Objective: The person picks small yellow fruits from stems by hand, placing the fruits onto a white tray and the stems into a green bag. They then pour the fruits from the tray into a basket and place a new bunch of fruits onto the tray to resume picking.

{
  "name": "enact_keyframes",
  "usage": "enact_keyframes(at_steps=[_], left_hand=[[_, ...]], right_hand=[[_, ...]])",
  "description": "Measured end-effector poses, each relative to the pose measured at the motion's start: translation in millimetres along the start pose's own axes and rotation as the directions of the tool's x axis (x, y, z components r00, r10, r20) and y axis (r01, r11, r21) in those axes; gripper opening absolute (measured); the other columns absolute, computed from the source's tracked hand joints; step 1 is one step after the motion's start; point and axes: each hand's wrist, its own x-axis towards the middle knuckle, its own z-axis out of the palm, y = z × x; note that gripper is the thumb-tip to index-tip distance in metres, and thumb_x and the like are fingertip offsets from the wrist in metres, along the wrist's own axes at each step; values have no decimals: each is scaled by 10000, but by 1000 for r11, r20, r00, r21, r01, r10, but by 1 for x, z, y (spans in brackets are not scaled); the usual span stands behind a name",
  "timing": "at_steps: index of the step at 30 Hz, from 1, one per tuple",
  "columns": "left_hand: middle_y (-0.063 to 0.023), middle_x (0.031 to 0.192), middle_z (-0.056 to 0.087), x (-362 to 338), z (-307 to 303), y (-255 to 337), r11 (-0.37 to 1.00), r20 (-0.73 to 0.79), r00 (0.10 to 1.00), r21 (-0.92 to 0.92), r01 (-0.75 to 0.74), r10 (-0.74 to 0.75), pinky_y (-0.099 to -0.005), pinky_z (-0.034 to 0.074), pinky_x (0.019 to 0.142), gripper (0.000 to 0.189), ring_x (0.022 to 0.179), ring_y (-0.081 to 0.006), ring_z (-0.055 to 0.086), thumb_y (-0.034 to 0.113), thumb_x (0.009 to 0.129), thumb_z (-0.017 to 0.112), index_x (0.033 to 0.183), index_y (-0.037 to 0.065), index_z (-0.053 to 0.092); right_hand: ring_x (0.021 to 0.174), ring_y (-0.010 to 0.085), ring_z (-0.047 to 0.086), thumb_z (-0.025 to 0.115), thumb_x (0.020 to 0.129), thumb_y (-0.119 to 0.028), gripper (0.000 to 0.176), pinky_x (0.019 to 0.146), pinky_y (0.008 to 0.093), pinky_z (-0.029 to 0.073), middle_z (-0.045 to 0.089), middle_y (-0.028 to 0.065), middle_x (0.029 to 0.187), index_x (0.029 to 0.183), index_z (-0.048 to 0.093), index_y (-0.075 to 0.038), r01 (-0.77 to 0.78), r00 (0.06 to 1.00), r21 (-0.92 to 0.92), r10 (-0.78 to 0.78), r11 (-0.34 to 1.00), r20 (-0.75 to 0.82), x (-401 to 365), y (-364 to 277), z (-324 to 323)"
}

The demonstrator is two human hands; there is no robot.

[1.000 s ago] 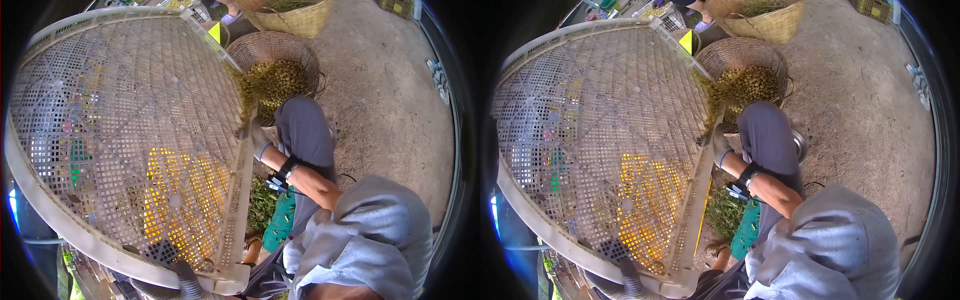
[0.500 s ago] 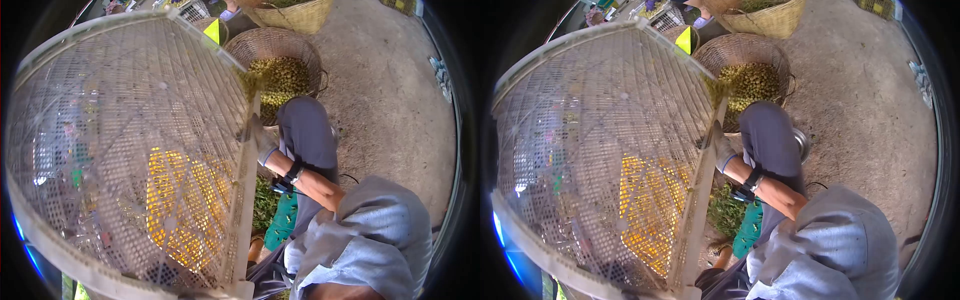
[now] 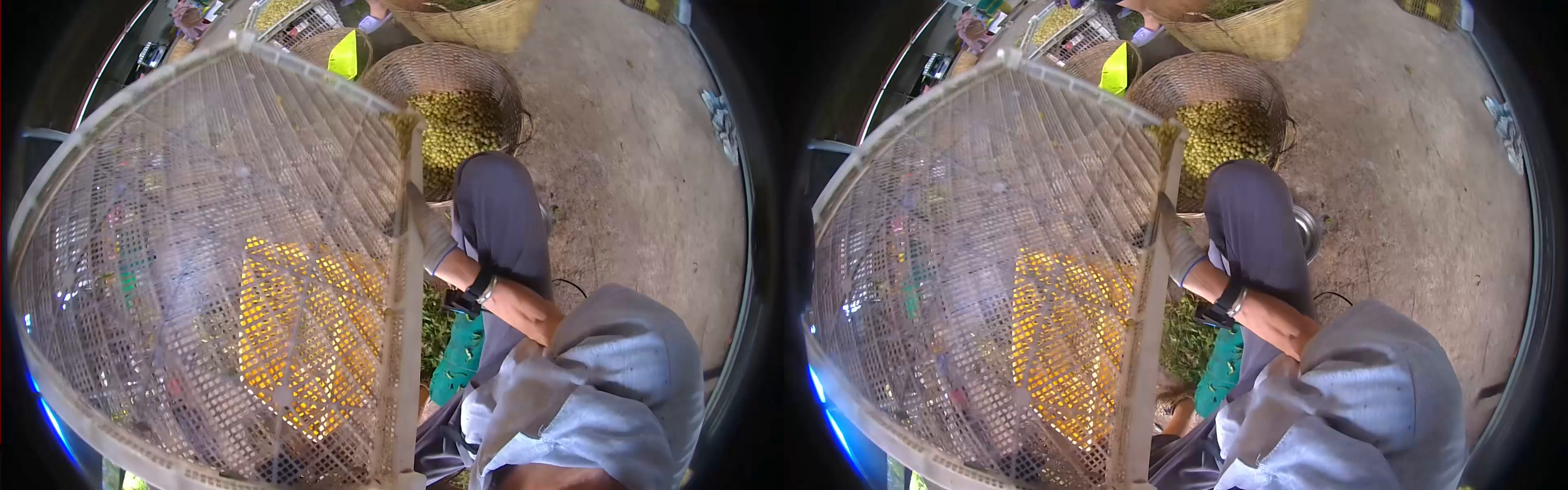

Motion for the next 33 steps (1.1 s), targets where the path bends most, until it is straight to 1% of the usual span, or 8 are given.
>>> enact_keyframes(at_steps=[2,9,16,20,23,27,31,33], left_hand=[[-193,1176,565,-3,-2,1,1000,-10,1000,-4,5,-5,-427,465,910,755,1036,-299,561,222,654,783,1282,-22,442],[-187,1182,555,3,-1,8,1000,-7,1000,5,9,-9,-423,455,920,766,1047,-291,550,225,660,773,1299,-21,429],[-180,1188,544,0,-7,8,1000,-36,999,-4,25,-25,-419,444,929,776,1058,-283,538,229,666,763,1315,-19,416],[-177,1192,539,-1,-9,11,1000,-42,999,-17,6,-7,-416,438,934,782,1065,-278,531,231,670,758,1324,-18,409],[-174,1194,534,2,-7,16,1000,-37,999,2,24,-24,-415,433,939,787,1070,-275,526,233,672,754,1331,-17,403],[-171,1197,528,0,-9,17,999,-59,998,6,31,-31,-412,427,944,793,1076,-270,519,235,676,748,1340,-16,396],[-167,1201,523,-3,-12,12,999,-77,996,-1,49,-49,-410,421,949,799,1083,-266,513,237,679,742,1349,-16,388],[-165,1203,520,-4,-15,12,999,-82,996,-7,40,-41,-409,418,952,802,1086,-263,509,238,681,740,1354,-15,384]], right_hand=[[1003,152,516,511,846,-689,637,889,311,419,572,40,1088,1205,532,-163,120,983,-63,-109,991,150,5,2,-2],[865,159,544,528,852,-667,604,790,363,479,566,10,915,1182,512,-161,-139,989,-54,135,989,-66,-20,23,-6],[953,172,555,587,847,-615,560,792,389,489,569,29,1031,1197,526,-183,-44,992,15,42,999,120,5,-3,-4],[884,200,558,598,837,-617,614,737,423,495,562,24,996,1237,524,-157,-30,999,-156,25,987,-38,-25,8,9],[653,160,571,672,857,-455,349,567,311,516,556,6,757,998,571,-152,-130,991,61,132,990,-18,-41,14,5],[574,158,555,660,860,-473,345,533,312,506,553,5,749,965,569,-158,-75,997,54,73,996,28,-30,-3,10],[604,171,548,601,844,-591,419,562,359,499,524,9,696,908,545,-181,-131,984,-143,111,981,-137,-23,-9,22],[626,206,551,608,833,-599,426,590,430,498,530,30,703,922,543,-187,-58,994,-155,43,986,-101,-17,12,11]])
